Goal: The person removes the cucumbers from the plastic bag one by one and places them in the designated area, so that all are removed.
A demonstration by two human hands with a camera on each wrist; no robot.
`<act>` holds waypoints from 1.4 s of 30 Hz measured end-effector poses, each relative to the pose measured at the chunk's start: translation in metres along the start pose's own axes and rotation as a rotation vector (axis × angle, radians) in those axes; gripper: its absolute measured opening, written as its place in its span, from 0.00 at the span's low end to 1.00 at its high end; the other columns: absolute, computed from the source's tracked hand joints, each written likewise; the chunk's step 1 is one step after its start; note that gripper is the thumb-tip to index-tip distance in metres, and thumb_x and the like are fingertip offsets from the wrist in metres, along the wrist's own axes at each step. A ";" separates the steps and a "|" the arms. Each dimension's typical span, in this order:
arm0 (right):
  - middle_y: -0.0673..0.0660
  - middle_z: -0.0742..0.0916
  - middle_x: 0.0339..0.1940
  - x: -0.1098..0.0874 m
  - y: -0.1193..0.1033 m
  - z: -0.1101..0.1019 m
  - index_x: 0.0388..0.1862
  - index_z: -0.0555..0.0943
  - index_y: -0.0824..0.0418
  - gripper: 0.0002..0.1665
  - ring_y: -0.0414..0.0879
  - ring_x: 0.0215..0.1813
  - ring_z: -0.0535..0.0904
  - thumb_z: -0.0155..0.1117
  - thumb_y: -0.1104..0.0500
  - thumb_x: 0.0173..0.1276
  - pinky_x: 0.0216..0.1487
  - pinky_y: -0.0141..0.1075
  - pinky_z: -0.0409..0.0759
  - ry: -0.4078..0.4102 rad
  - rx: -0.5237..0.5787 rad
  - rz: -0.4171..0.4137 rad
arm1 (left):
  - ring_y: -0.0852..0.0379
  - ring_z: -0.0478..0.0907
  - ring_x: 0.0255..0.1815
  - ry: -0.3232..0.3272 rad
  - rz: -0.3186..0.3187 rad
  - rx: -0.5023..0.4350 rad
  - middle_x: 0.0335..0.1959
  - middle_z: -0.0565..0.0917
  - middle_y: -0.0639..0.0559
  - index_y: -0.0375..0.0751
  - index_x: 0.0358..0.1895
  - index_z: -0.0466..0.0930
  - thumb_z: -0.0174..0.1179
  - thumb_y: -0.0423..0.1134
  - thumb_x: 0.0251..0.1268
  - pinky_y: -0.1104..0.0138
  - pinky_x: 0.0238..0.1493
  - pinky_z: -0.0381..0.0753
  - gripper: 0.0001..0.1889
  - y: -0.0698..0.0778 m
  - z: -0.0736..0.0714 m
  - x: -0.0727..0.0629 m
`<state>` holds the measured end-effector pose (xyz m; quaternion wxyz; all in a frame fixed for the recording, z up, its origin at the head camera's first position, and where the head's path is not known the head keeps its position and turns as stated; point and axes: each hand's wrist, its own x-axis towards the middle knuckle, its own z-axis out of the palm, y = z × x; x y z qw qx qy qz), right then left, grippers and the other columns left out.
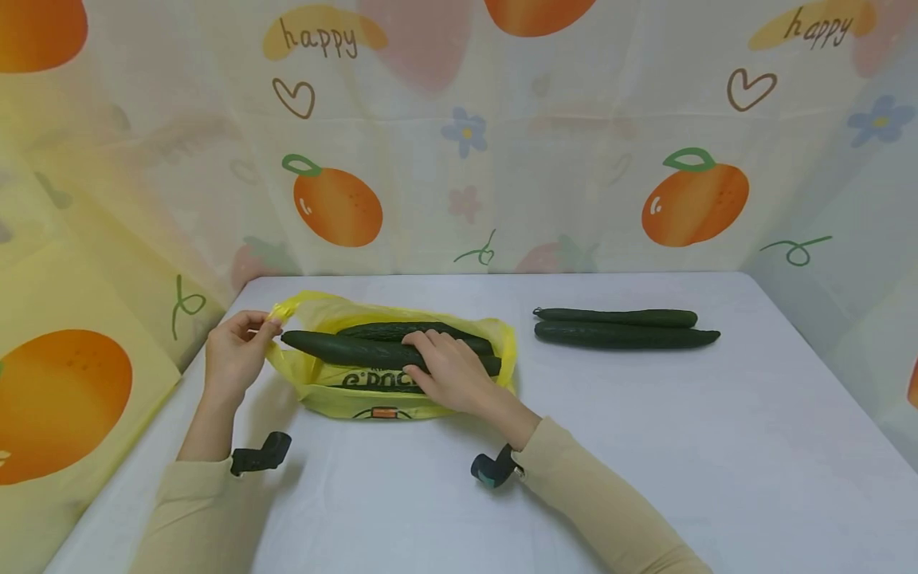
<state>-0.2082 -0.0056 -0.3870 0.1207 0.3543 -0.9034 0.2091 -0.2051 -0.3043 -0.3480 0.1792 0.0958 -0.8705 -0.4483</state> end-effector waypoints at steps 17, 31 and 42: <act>0.51 0.81 0.49 0.010 -0.019 -0.028 0.59 0.71 0.53 0.23 0.44 0.46 0.78 0.57 0.48 0.67 0.44 0.35 0.76 0.113 -0.015 -0.145 | 0.65 0.70 0.30 0.023 0.012 0.016 0.21 0.75 0.72 0.39 0.38 0.78 0.57 0.49 0.62 0.74 0.25 0.69 0.15 -0.004 0.000 -0.002; 0.49 0.81 0.43 0.004 -0.024 -0.060 0.56 0.74 0.51 0.22 0.42 0.41 0.76 0.58 0.48 0.65 0.40 0.34 0.75 0.157 -0.040 -0.214 | 0.71 0.73 0.21 0.008 0.057 -0.027 0.20 0.76 0.72 0.32 0.39 0.77 0.56 0.44 0.64 0.76 0.19 0.72 0.15 -0.002 -0.001 -0.003; 0.49 0.81 0.42 -0.010 -0.001 -0.069 0.55 0.75 0.52 0.22 0.43 0.38 0.76 0.62 0.49 0.63 0.37 0.35 0.74 0.178 -0.066 -0.206 | 0.70 0.74 0.26 0.009 0.046 -0.001 0.21 0.77 0.75 0.38 0.37 0.78 0.57 0.47 0.63 0.78 0.23 0.72 0.14 -0.005 -0.001 -0.001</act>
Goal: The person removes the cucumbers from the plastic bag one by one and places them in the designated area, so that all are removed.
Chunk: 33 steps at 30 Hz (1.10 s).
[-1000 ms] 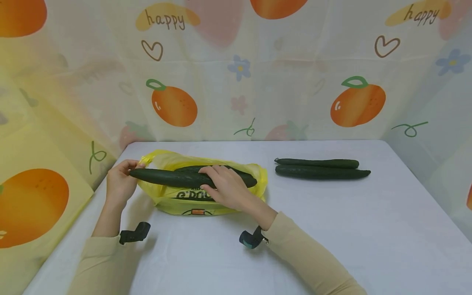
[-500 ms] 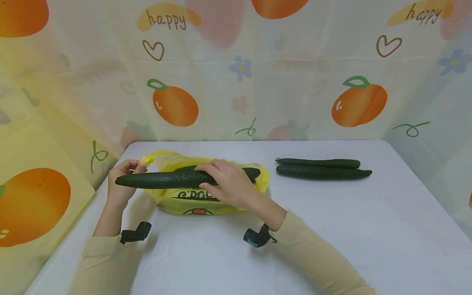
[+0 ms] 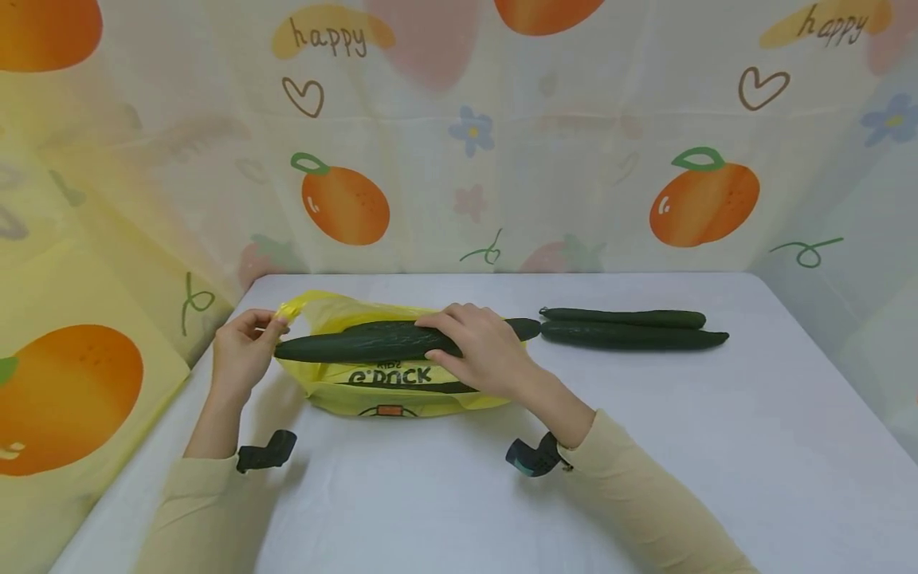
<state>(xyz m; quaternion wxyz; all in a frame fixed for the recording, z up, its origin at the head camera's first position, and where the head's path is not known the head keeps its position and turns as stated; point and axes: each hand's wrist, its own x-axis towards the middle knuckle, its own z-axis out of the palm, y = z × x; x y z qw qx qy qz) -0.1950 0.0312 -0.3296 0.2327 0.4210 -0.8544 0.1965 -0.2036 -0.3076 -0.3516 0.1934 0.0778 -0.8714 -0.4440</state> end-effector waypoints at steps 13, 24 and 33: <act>0.50 0.82 0.43 -0.020 0.025 -0.017 0.53 0.76 0.52 0.22 0.45 0.41 0.77 0.66 0.51 0.60 0.40 0.38 0.75 0.008 -0.033 0.049 | 0.70 0.74 0.26 0.000 -0.010 0.011 0.21 0.76 0.76 0.38 0.37 0.78 0.57 0.47 0.63 0.79 0.24 0.72 0.14 -0.002 -0.001 0.001; 0.50 0.82 0.43 -0.038 0.042 -0.033 0.53 0.77 0.51 0.22 0.46 0.41 0.76 0.67 0.53 0.59 0.41 0.40 0.74 0.002 -0.035 0.075 | 0.70 0.73 0.25 0.006 -0.015 0.013 0.20 0.76 0.77 0.38 0.36 0.78 0.57 0.46 0.63 0.79 0.24 0.72 0.13 -0.002 -0.001 0.001; 0.52 0.82 0.43 -0.055 0.059 -0.043 0.53 0.77 0.52 0.23 0.47 0.41 0.77 0.68 0.54 0.57 0.42 0.41 0.75 0.016 -0.035 0.110 | 0.70 0.73 0.26 -0.005 -0.028 0.018 0.21 0.76 0.76 0.39 0.37 0.78 0.57 0.47 0.63 0.78 0.24 0.72 0.13 -0.002 0.000 0.000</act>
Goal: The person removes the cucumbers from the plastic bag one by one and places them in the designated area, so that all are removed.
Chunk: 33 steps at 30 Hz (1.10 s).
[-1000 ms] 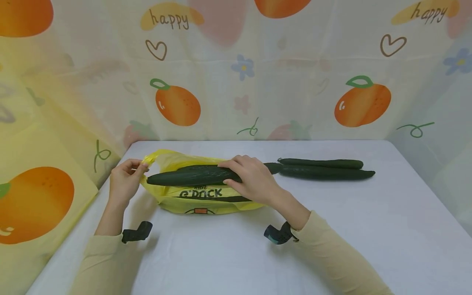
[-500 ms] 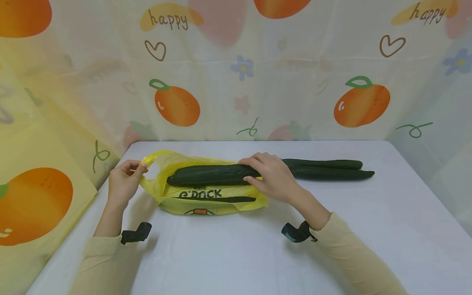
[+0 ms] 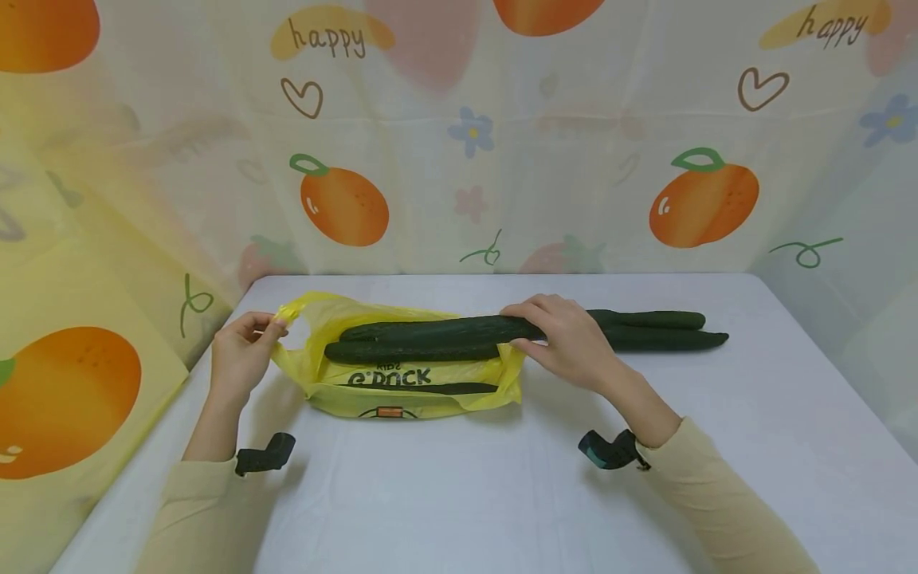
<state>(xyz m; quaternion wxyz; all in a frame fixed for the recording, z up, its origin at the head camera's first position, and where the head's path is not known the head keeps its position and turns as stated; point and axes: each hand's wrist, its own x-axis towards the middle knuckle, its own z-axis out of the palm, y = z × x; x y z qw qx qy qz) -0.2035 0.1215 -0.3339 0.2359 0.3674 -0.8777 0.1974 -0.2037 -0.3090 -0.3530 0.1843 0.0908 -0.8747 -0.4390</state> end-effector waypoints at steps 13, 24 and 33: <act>0.53 0.83 0.43 -0.025 0.028 -0.013 0.51 0.78 0.53 0.24 0.50 0.44 0.77 0.71 0.56 0.54 0.44 0.46 0.75 0.052 0.008 0.072 | 0.68 0.73 0.25 -0.001 0.008 -0.020 0.21 0.77 0.75 0.39 0.37 0.78 0.57 0.46 0.63 0.78 0.23 0.73 0.13 0.002 0.002 0.001; 0.54 0.83 0.40 -0.049 0.052 -0.024 0.50 0.78 0.56 0.25 0.49 0.41 0.76 0.73 0.60 0.51 0.41 0.45 0.73 0.102 0.001 0.127 | 0.69 0.73 0.25 0.000 0.013 -0.024 0.20 0.77 0.75 0.36 0.38 0.78 0.57 0.45 0.63 0.79 0.23 0.72 0.14 0.004 0.003 0.002; 0.55 0.83 0.42 -0.071 0.070 -0.029 0.51 0.78 0.58 0.25 0.51 0.45 0.76 0.72 0.62 0.51 0.45 0.46 0.73 0.110 -0.002 0.193 | 0.68 0.73 0.24 -0.005 0.019 -0.030 0.21 0.77 0.74 0.39 0.36 0.78 0.57 0.46 0.64 0.78 0.22 0.72 0.12 0.004 0.005 0.002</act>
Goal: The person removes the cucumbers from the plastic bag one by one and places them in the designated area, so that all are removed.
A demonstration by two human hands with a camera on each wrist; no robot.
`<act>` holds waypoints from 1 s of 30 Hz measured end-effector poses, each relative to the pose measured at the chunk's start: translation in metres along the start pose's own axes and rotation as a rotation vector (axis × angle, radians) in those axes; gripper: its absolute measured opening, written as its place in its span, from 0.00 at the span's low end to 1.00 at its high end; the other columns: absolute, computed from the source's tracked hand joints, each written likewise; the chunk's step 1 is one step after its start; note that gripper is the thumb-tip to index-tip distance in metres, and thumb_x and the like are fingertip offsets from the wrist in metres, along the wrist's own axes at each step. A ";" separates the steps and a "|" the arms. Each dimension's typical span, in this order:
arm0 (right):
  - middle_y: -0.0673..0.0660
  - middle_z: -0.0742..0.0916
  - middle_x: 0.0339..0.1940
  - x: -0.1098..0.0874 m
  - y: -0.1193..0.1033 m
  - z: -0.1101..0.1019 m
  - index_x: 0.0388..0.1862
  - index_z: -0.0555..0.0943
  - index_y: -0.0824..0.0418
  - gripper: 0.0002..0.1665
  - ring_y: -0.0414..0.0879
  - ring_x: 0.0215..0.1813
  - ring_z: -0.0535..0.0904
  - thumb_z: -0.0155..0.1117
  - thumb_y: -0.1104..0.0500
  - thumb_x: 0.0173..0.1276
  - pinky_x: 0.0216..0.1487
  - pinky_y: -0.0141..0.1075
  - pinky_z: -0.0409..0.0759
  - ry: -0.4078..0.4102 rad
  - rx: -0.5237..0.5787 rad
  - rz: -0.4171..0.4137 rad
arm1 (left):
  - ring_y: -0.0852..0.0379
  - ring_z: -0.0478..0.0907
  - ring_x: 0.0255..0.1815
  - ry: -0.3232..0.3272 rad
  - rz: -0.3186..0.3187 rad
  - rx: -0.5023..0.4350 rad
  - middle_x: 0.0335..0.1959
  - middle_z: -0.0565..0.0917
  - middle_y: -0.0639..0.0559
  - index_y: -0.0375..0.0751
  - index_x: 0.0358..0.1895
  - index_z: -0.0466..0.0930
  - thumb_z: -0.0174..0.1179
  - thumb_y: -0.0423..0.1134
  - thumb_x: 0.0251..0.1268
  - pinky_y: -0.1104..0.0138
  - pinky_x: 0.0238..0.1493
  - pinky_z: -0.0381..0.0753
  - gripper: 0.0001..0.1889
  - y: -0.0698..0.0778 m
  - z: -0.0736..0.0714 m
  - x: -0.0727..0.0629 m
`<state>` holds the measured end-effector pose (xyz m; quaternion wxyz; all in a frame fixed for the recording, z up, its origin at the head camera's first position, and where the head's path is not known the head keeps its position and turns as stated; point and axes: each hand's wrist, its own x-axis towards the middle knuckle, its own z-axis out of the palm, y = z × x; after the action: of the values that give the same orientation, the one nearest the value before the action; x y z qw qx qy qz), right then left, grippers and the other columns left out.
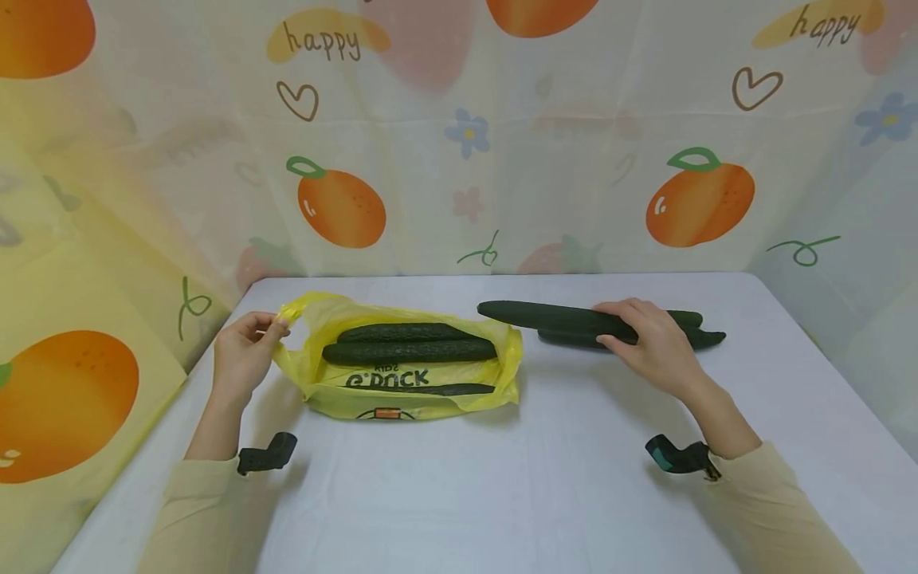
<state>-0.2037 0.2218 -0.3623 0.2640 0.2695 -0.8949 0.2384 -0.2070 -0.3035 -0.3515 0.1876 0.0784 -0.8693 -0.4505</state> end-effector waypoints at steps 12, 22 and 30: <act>0.57 0.83 0.42 -0.019 0.028 -0.011 0.51 0.77 0.60 0.25 0.52 0.46 0.76 0.71 0.64 0.52 0.44 0.50 0.73 -0.035 -0.014 0.061 | 0.67 0.73 0.26 -0.007 -0.004 0.014 0.21 0.77 0.74 0.38 0.37 0.78 0.56 0.47 0.64 0.77 0.22 0.73 0.13 0.001 -0.001 0.000; 0.59 0.82 0.46 -0.032 0.049 -0.017 0.52 0.76 0.59 0.24 0.56 0.48 0.75 0.69 0.60 0.55 0.44 0.53 0.73 -0.144 -0.022 0.116 | 0.67 0.73 0.26 -0.003 -0.013 0.023 0.21 0.77 0.74 0.39 0.37 0.78 0.56 0.47 0.64 0.78 0.23 0.73 0.13 0.002 -0.002 -0.002; 0.60 0.82 0.48 -0.040 0.057 -0.018 0.52 0.77 0.58 0.23 0.56 0.49 0.75 0.68 0.60 0.56 0.44 0.52 0.74 -0.235 -0.024 0.125 | 0.67 0.73 0.26 -0.004 -0.021 0.022 0.21 0.77 0.74 0.39 0.37 0.77 0.56 0.47 0.64 0.78 0.23 0.73 0.13 0.002 -0.002 -0.001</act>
<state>-0.2038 0.2884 -0.3889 0.1451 0.2363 -0.9375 0.2104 -0.2051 -0.3038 -0.3489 0.1804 0.0887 -0.8736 -0.4432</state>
